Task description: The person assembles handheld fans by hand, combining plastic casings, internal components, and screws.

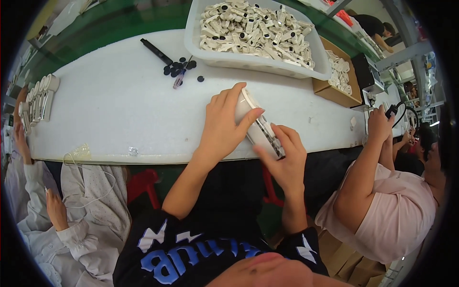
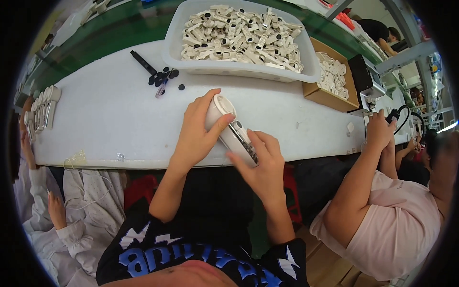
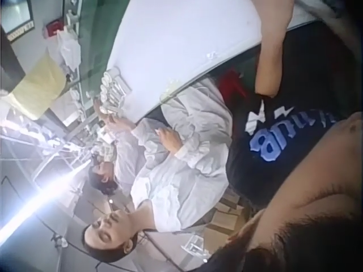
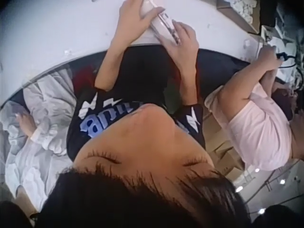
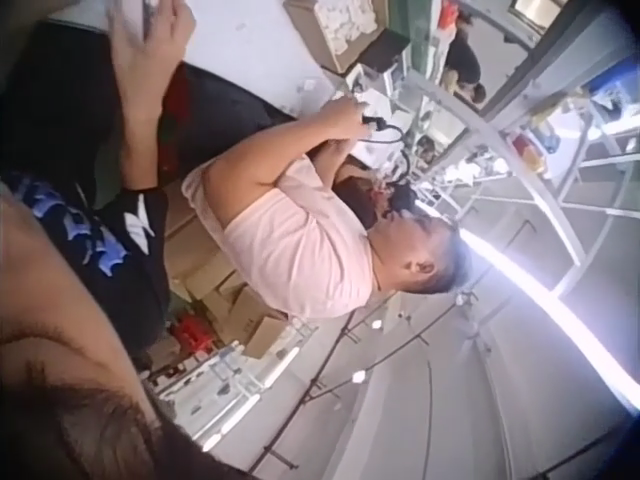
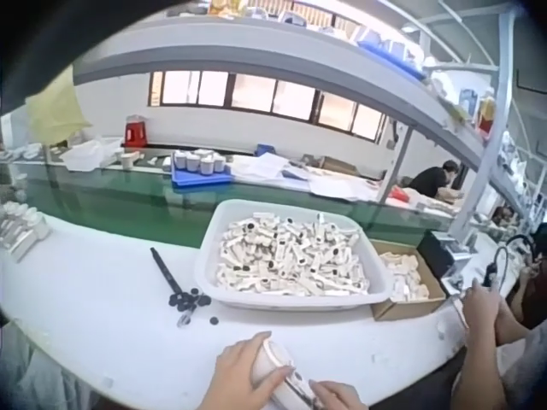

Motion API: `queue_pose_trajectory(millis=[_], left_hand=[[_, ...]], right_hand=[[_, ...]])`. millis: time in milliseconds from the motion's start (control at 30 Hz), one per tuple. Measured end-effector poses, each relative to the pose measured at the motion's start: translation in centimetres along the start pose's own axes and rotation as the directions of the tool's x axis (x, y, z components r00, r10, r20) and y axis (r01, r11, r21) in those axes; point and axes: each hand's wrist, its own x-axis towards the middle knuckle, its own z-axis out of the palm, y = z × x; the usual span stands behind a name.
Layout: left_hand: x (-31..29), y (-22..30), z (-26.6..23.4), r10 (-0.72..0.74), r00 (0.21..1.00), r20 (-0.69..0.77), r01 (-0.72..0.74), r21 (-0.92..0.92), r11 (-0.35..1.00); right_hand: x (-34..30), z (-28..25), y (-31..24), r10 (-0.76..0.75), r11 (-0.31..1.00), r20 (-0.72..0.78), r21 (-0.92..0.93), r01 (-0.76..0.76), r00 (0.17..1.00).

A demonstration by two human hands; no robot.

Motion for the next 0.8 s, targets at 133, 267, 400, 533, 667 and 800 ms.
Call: queue_pose_trajectory(millis=[133,267,400,533,667,800], left_hand=[[-0.2,0.0,-0.3,-0.044,0.999,0.027,0.044,-0.021,0.999],[-0.2,0.0,0.0,-0.042,0.999,0.028,0.042,0.001,0.999],[-0.3,0.2,0.0,-0.059,0.998,0.021,0.06,-0.052,0.997],[-0.3,0.1,0.3,-0.018,1.0,0.021,0.019,-0.012,1.0],[-0.2,-0.1,0.3,0.03,0.999,0.018,-0.031,0.019,0.999],[-0.2,-0.3,0.5,0.045,0.999,0.019,-0.045,-0.003,0.999]], right_hand=[[-0.7,-0.4,-0.5,-0.109,0.986,0.056,-0.121,0.115,0.992],[-1.0,-0.1,0.5,-0.046,0.992,0.146,-0.108,0.062,0.988],[-1.0,0.5,1.1,-0.096,0.979,0.181,-0.159,0.125,0.979],[-1.0,1.0,2.2,-0.232,0.96,0.123,-0.13,0.247,0.965],[-0.9,1.2,2.5,-0.306,0.94,0.105,-0.123,0.318,0.946],[-0.9,1.2,2.7,-0.303,0.942,0.119,-0.113,0.316,0.946]])
